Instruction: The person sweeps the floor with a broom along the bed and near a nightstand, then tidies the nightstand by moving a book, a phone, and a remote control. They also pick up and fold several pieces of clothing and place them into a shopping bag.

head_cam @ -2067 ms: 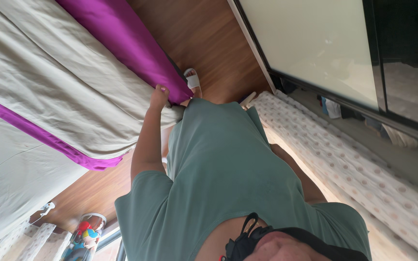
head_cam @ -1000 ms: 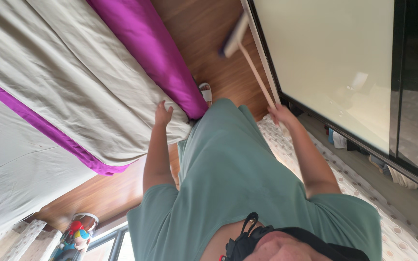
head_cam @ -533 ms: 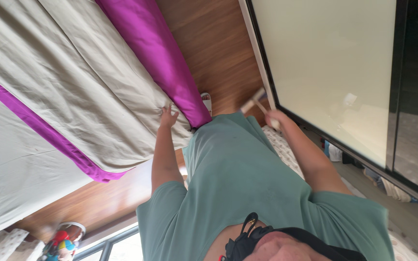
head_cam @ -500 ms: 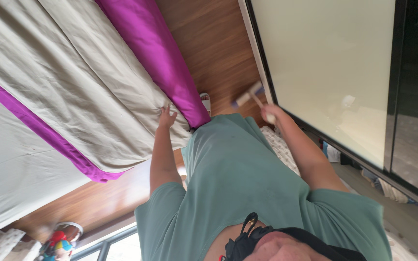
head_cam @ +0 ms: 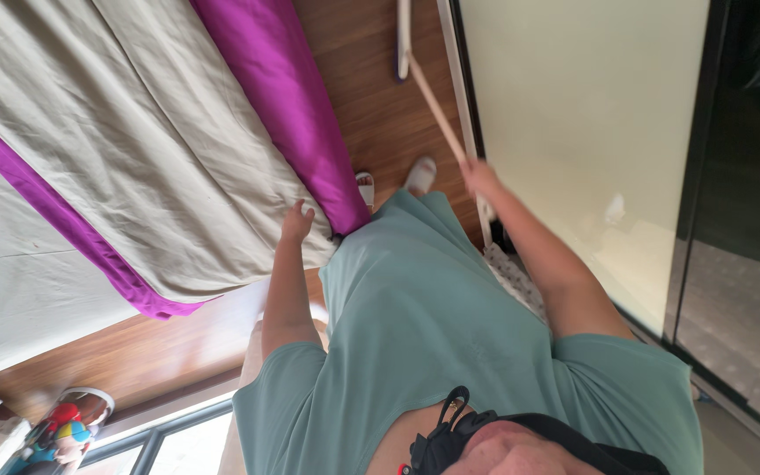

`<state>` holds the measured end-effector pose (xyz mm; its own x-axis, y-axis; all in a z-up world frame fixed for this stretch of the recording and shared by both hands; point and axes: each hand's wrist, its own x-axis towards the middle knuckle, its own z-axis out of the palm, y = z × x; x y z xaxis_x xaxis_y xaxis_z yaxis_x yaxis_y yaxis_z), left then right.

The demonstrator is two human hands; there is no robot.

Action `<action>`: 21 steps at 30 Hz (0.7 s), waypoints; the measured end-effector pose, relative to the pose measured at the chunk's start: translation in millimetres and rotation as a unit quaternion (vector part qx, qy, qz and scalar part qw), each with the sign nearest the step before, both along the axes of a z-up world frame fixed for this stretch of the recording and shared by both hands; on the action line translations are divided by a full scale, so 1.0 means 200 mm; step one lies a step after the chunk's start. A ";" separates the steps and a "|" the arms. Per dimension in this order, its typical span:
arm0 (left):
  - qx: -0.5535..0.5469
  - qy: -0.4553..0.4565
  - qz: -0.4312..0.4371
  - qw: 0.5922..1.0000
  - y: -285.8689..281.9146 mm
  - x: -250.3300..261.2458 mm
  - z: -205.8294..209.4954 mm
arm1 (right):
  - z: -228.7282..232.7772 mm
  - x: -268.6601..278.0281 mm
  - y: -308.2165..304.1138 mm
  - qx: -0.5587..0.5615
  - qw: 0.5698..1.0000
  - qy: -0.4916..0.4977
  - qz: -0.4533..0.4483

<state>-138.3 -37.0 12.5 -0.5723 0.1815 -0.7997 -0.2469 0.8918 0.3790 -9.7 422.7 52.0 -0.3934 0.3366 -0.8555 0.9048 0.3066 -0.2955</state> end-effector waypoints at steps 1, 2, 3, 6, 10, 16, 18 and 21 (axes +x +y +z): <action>0.001 0.000 0.004 1.000 0.02 0.00 0.01 | 0.05 0.11 -0.04 0.067 0.995 0.002 0.069; 0.001 0.001 0.009 1.000 0.05 -0.01 0.01 | 0.12 0.23 -0.05 0.073 0.991 0.028 0.108; 0.001 0.001 0.014 1.000 0.07 -0.01 0.02 | 0.18 0.31 -0.05 0.076 0.985 0.055 0.148; 0.009 0.032 0.027 0.999 0.14 -0.01 0.05 | 0.28 0.40 -0.03 0.016 0.970 -0.003 0.242; 0.007 0.056 0.072 0.996 0.27 -0.05 0.07 | 0.21 0.19 0.05 -0.052 0.940 -0.060 0.331; 0.031 0.042 0.169 0.984 0.43 -0.01 0.07 | 0.02 -0.28 0.33 -0.074 0.878 -0.112 0.460; 0.025 0.036 0.176 0.983 0.50 0.04 0.06 | -0.04 -0.47 0.44 -0.028 0.837 -0.084 0.539; 0.012 0.044 0.172 0.984 0.57 0.11 0.07 | -0.09 -0.72 0.60 0.023 0.886 -0.051 0.461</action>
<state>-116.0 77.3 26.2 -0.6699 -0.0167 -0.7422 -0.4984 0.7511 0.4329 -153.0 541.7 34.6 -0.4411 -0.0524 -0.8959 0.2852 0.9384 -0.1953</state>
